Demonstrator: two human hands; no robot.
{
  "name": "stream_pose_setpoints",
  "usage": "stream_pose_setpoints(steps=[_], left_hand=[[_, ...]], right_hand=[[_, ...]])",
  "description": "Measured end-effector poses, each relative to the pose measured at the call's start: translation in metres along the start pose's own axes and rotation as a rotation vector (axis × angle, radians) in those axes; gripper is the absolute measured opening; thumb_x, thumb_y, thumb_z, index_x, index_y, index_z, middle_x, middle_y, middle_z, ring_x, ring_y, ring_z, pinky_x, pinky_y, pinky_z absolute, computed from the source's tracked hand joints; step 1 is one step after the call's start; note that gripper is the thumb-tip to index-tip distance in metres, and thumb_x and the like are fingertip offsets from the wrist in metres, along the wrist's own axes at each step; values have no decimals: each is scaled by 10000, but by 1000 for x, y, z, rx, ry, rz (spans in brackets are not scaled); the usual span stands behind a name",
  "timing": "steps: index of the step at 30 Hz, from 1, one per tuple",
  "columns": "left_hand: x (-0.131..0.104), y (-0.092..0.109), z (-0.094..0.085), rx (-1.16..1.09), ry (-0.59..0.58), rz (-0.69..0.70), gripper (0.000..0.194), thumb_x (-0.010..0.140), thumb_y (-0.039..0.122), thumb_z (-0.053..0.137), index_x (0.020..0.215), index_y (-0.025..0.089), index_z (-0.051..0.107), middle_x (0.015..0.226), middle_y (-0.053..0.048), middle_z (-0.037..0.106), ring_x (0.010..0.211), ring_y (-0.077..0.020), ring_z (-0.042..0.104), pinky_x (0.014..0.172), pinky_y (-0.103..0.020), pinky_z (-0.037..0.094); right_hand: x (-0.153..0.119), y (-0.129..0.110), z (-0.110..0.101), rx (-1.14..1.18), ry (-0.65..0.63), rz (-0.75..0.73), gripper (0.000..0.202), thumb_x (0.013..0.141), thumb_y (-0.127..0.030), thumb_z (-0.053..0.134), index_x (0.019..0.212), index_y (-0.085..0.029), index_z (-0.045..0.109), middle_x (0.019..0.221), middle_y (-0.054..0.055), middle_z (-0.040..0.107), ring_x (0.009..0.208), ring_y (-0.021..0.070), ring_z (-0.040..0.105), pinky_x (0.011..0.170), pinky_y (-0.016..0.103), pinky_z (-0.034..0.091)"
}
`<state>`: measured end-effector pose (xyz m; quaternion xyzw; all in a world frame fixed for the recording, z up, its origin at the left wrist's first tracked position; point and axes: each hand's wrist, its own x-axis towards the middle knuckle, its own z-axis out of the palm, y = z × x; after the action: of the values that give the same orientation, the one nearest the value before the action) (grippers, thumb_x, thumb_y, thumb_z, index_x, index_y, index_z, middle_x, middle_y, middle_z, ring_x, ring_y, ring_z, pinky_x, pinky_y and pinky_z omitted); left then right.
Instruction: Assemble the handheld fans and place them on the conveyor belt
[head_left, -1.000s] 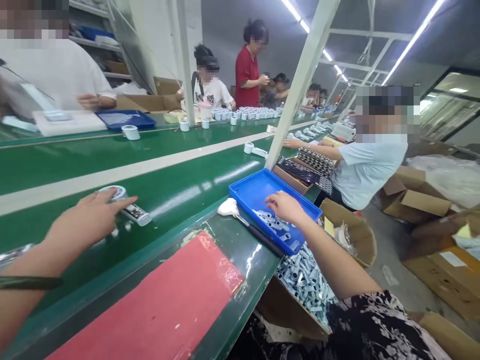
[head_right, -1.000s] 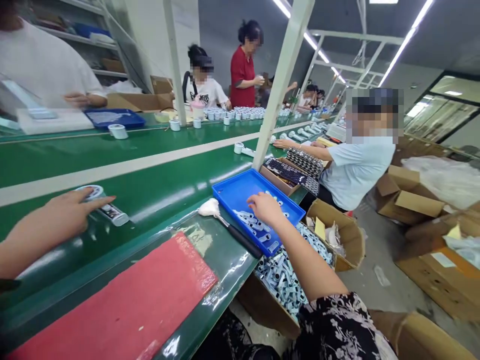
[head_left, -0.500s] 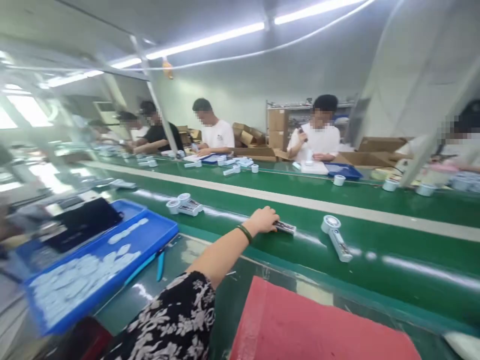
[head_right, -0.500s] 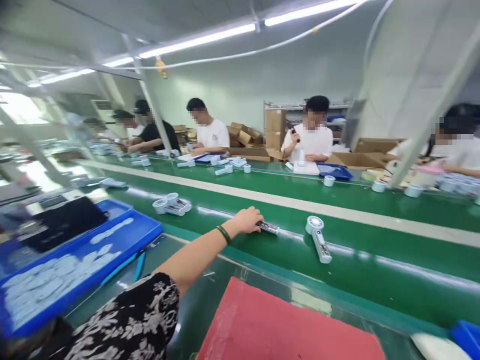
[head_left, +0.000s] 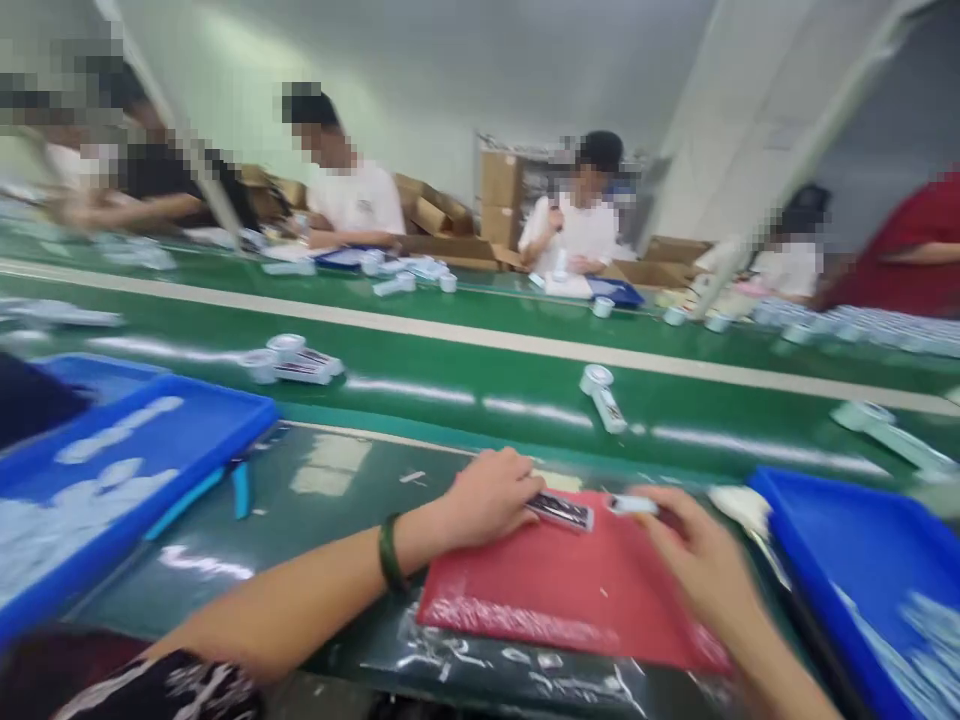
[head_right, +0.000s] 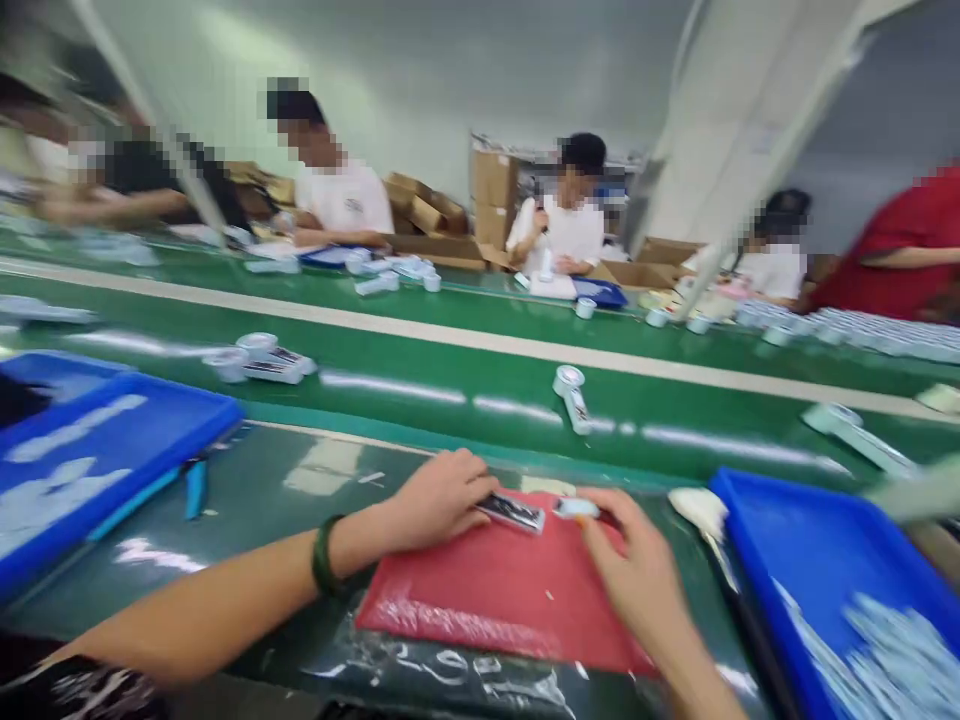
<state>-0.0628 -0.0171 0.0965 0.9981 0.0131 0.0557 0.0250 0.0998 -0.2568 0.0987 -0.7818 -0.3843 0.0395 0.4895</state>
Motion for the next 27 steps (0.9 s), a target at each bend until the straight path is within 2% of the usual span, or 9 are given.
stream_pose_setpoints(steps=[2, 6, 10, 13, 17, 18, 23, 25, 27], left_hand=[[3, -4, 7, -51, 24, -9, 360, 914, 399, 663, 1197, 184, 604, 1099, -116, 634, 1016, -304, 587, 819, -426, 472], [6, -15, 9, -165, 35, 37, 484, 880, 432, 710, 1263, 191, 537, 1159, -89, 633, 1058, -282, 581, 876, -415, 458], [2, -17, 9, -416, 96, 74, 390, 899, 447, 678, 1192, 217, 564, 1181, -61, 648, 1096, -258, 577, 922, -409, 445], [1, -14, 8, -501, 128, 78, 194, 956, 349, 572, 1081, 207, 614, 1113, -66, 668, 1047, -250, 585, 909, -417, 452], [-3, -1, -2, -406, 99, 10, 122, 937, 277, 588, 1007, 205, 657, 1019, -67, 688, 989, -226, 613, 877, -380, 499], [-3, 2, -4, -373, 84, -5, 110, 923, 274, 616, 996, 208, 666, 1012, -64, 696, 983, -218, 624, 875, -364, 511], [-7, 13, -16, -237, 45, -55, 111, 891, 253, 685, 1000, 235, 697, 1019, -14, 722, 1006, -178, 650, 906, -279, 528], [-12, 20, -20, -199, 50, -68, 116, 890, 244, 687, 1005, 242, 703, 1018, 5, 718, 1019, -174, 649, 910, -267, 523], [-19, 27, -22, -174, 48, -63, 108, 886, 303, 708, 983, 257, 704, 985, 15, 715, 986, -174, 658, 871, -263, 525]], right_hand=[[2, -15, 25, 117, -62, 37, 246, 849, -407, 612, 974, -227, 724, 1023, 66, 752, 974, 230, 685, 890, 364, 539], [10, -26, 72, 217, -23, 31, 212, 865, -336, 582, 995, -212, 696, 1024, 64, 737, 995, 218, 667, 923, 370, 512], [7, -23, 94, 166, -58, -2, 167, 873, -267, 588, 993, -232, 698, 1025, 47, 730, 1012, 228, 646, 936, 395, 499], [1, -21, 96, 159, -83, -2, 151, 864, -285, 618, 971, -244, 716, 1027, 58, 726, 1034, 253, 633, 947, 428, 493], [-7, -14, 89, 204, -138, -21, 208, 874, -373, 623, 983, -255, 756, 1268, 119, 652, 1214, 310, 576, 1072, 515, 419], [-6, -8, 88, 193, -166, 2, 236, 872, -422, 624, 987, -269, 761, 1307, 114, 638, 1241, 312, 570, 1076, 506, 431], [10, 23, 91, 186, -391, 98, 414, 871, -620, 562, 903, -257, 759, 1187, 113, 717, 1173, 312, 649, 1015, 429, 534], [12, 28, 89, 202, -498, 77, 433, 857, -630, 586, 972, -251, 763, 1198, 109, 724, 1171, 300, 664, 995, 376, 558], [9, 30, 85, 202, -560, 48, 465, 854, -606, 611, 1115, -245, 743, 1238, 105, 717, 1160, 283, 678, 976, 341, 574]])
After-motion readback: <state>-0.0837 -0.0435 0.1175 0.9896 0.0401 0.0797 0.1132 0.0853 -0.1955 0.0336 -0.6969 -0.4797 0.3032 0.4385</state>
